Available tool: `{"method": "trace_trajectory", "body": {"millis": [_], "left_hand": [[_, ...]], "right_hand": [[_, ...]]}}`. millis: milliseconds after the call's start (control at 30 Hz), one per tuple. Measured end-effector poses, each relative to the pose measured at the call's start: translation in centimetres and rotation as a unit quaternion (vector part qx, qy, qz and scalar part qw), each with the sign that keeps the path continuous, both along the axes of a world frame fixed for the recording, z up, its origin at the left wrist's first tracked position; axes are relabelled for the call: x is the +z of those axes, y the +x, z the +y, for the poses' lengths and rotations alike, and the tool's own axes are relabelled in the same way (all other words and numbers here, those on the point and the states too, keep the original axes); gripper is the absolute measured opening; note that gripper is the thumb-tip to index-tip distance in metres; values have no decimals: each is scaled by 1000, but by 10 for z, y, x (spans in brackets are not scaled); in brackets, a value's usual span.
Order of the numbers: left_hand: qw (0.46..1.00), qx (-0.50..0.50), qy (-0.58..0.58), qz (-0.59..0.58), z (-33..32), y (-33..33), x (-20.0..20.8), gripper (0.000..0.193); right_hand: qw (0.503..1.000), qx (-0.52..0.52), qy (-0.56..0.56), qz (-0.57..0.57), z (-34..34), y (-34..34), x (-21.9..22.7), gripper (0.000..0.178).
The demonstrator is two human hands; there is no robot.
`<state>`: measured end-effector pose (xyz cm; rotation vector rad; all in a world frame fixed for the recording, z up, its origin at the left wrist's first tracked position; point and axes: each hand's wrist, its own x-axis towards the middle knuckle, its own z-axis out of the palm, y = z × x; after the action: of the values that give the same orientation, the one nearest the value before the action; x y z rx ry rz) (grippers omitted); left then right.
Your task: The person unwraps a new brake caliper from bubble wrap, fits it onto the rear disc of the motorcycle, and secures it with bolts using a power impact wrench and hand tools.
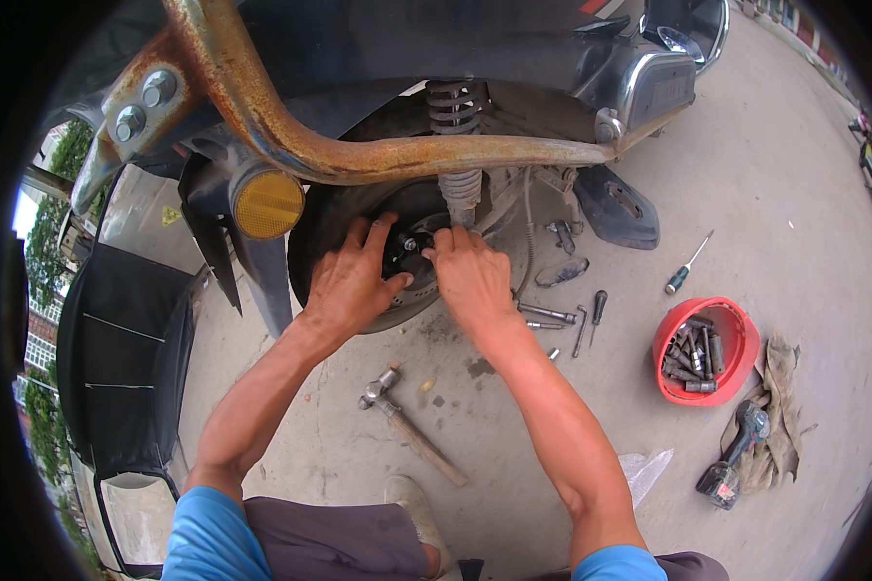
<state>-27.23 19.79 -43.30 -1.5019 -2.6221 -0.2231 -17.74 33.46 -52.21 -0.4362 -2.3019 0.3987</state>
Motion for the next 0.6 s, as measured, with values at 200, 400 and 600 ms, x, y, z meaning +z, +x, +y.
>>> {"method": "trace_trajectory", "body": {"millis": [200,400,600], "left_hand": [[1000,-2,17,-8,1,1,-2,82],[1000,-9,24,2,0,-1,-3,82],[999,-15,26,21,-1,-3,-4,81]], "right_hand": [[999,2,36,24,3,-4,-6,23],[996,-5,-73,-50,1,-2,9,29],[999,12,-31,-4,5,1,8,27]]}}
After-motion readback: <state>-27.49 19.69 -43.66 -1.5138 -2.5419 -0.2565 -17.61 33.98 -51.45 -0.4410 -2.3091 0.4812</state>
